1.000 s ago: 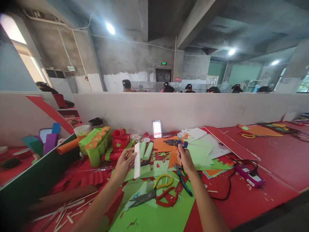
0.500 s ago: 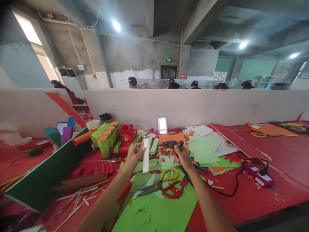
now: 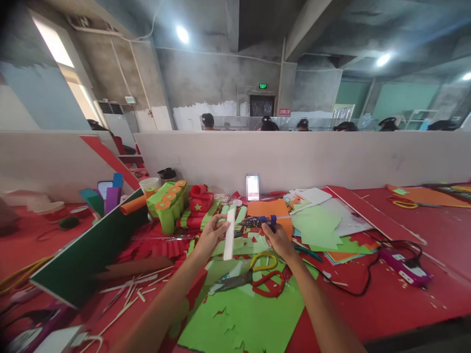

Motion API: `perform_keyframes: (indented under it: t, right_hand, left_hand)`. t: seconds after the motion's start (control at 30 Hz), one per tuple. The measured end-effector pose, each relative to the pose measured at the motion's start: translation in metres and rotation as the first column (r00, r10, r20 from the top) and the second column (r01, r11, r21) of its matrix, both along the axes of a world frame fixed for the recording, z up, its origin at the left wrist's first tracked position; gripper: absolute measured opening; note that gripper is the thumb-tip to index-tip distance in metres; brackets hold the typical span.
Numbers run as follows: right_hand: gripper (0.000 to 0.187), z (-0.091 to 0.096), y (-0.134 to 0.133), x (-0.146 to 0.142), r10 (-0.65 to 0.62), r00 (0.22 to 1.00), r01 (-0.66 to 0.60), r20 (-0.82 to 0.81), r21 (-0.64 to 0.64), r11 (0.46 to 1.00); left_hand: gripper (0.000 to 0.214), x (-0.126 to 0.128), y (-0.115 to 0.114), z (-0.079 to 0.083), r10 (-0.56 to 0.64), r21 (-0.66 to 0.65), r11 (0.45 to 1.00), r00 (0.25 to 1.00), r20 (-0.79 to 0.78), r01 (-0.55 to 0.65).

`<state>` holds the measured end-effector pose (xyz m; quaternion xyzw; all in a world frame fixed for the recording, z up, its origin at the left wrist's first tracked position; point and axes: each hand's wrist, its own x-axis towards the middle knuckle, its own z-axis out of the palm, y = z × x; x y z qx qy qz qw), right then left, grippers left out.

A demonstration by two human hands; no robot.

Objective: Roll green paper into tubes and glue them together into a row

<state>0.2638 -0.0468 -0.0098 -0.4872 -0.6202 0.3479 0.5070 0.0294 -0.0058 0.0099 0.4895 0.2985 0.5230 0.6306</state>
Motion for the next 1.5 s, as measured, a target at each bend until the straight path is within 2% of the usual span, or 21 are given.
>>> perform_keyframes:
  t: [0.23, 0.43, 0.73, 1.0, 1.27, 1.5]
  right_hand:
    - [0.060, -0.001, 0.001, -0.002, 0.000, 1.000, 0.000, 0.011, 0.005, 1.000]
    - [0.061, 0.005, -0.005, -0.003, 0.074, 0.995, -0.075, 0.061, 0.003, 0.997]
    - [0.053, 0.006, -0.006, -0.006, 0.072, 0.997, -0.072, 0.003, 0.030, 0.997]
    - [0.048, 0.009, -0.009, -0.006, 0.025, 0.996, -0.031, 0.091, 0.069, 0.997]
    - [0.050, 0.010, -0.009, -0.007, -0.129, 0.978, 0.102, 0.167, 0.161, 0.982]
    - [0.049, 0.011, -0.009, -0.008, -0.184, 0.965, 0.152, 0.188, 0.174, 0.973]
  left_hand:
    - [0.043, 0.001, -0.001, 0.000, 0.000, -0.037, 0.999, 0.999, 0.043, 0.002]
    - [0.044, 0.000, 0.001, 0.002, 0.045, -0.063, 0.997, 0.996, 0.075, -0.041]
    - [0.045, 0.000, 0.000, 0.003, 0.035, -0.046, 0.998, 0.999, 0.039, -0.033]
    - [0.040, -0.001, 0.002, 0.000, 0.045, -0.019, 0.999, 0.998, 0.051, -0.044]
    - [0.045, 0.000, 0.000, 0.003, 0.049, -0.044, 0.998, 0.998, 0.048, -0.047]
    - [0.045, 0.001, 0.000, 0.002, 0.021, -0.045, 0.999, 0.998, 0.052, -0.019]
